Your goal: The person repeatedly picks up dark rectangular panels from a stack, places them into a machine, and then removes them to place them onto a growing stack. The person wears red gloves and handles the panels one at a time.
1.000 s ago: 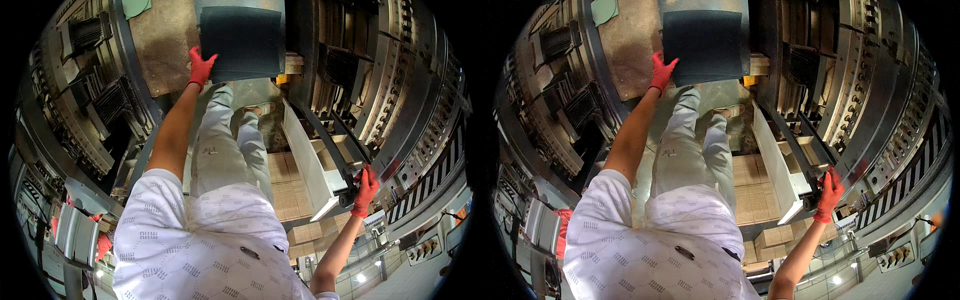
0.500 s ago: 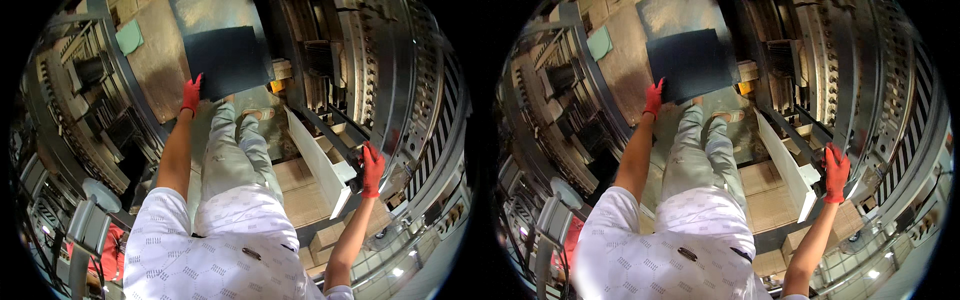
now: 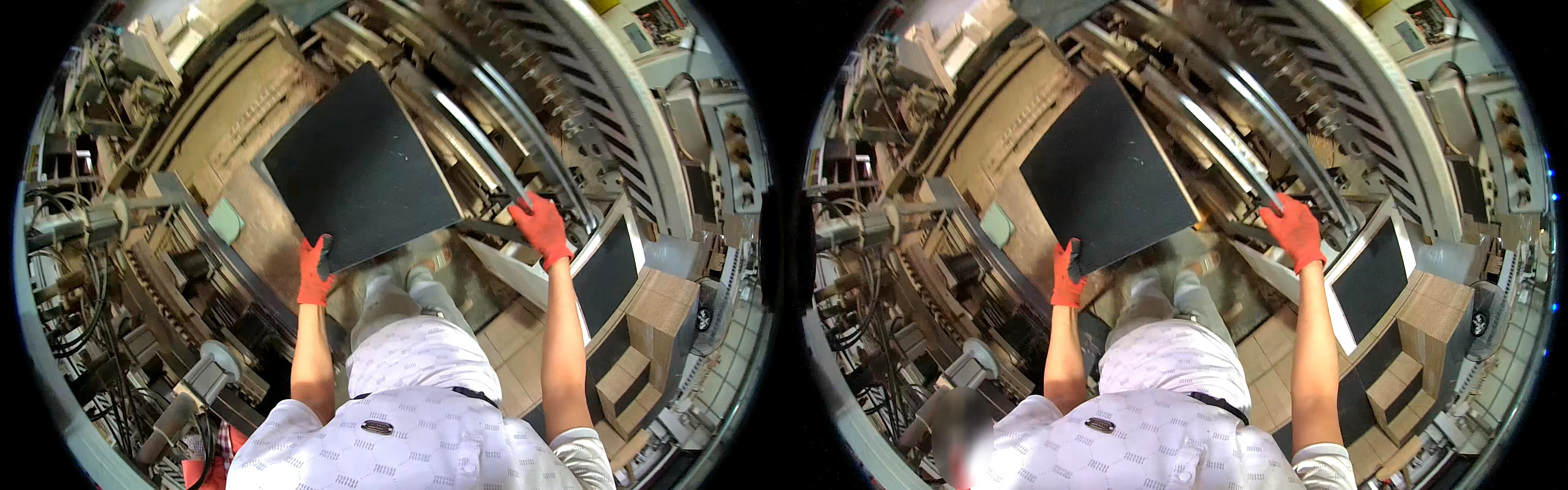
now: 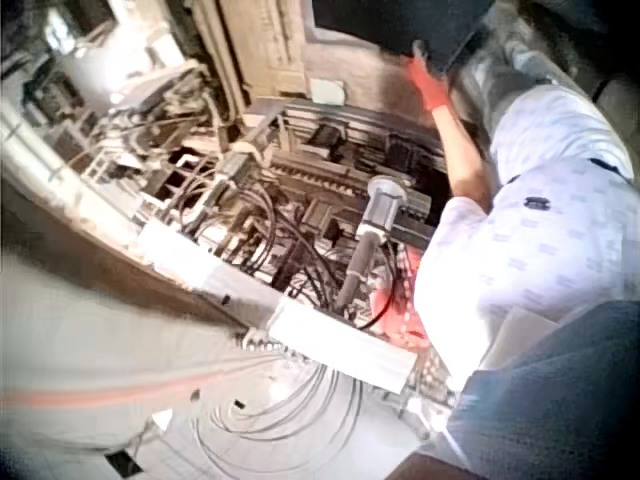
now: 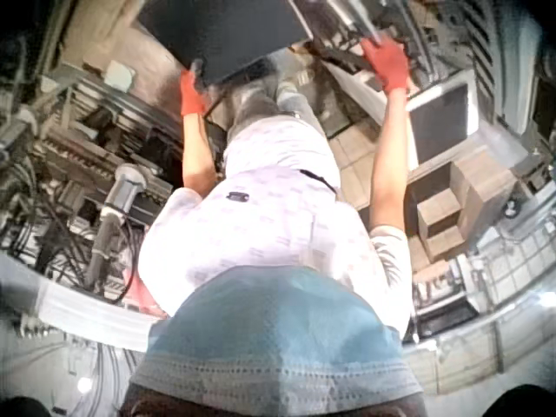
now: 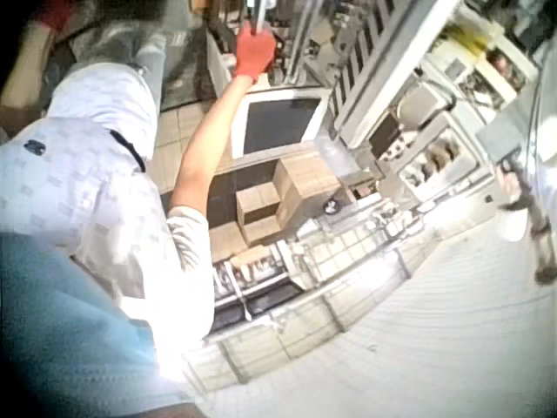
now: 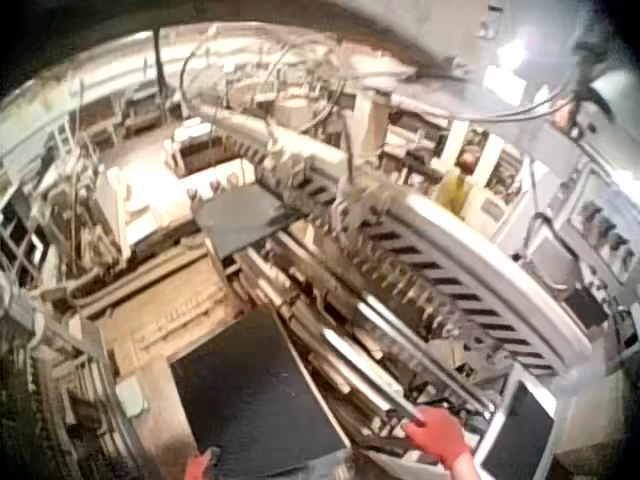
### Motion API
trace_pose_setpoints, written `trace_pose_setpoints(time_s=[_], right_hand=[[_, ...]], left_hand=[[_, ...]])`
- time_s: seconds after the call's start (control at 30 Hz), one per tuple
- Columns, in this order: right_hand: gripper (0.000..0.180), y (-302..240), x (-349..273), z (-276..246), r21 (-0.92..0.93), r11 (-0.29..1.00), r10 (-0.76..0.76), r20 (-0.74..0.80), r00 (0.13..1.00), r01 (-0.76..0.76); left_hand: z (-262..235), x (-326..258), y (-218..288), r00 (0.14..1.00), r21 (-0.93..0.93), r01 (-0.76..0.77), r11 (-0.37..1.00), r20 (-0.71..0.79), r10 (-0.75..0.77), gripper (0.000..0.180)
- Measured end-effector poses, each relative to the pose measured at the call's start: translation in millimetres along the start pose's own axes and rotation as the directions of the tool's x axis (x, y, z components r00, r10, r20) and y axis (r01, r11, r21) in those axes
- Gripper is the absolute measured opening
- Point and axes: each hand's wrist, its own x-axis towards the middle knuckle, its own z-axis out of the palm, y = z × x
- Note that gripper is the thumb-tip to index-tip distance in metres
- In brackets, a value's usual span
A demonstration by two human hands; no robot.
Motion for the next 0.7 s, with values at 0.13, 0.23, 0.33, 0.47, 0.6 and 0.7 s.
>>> trace_pose_setpoints(time_s=[0.13,0.23,0.33,0.47,0.6,0.7], right_hand=[[0.059,3.4,2.9,-3.3,-0.065,0.997,-0.035,0.048,0.998,0.038],[0.056,2.1,3.2,-5.6,0.052,0.998,-0.028,0.048,0.998,0.025],[0.054,0.8,-1.1,-11.7,0.027,0.998,-0.061,-0.008,0.998,0.061],[0.051,-6.6,-7.4,-22.2,0.069,0.996,-0.058,0.009,0.998,0.057],[0.050,2.5,-8.2,-16.8,0.071,0.992,-0.099,-0.028,0.995,0.100],[0.047,12.6,-3.5,-10.1,0.102,0.988,-0.117,-0.019,0.993,0.119]], left_hand=[[100.6,-16.0,42.5,0.991,-0.022,-0.010,1.000,0.132,0.013,0.029],[183.2,-44.9,61.7,0.990,-0.084,0.024,0.996,0.138,-0.013,0.019],[217.7,-25.4,7.9,0.992,-0.064,-0.068,0.996,0.099,0.074,0.021],[272.5,-23.0,-32.1,0.986,-0.215,-0.130,0.968,0.076,0.150,0.033],[313.4,-31.4,-36.3,0.998,-0.334,-0.045,0.942,-0.046,0.032,0.040],[339.2,-27.5,-25.2,0.977,-0.246,-0.050,0.968,-0.215,-0.004,0.036]])
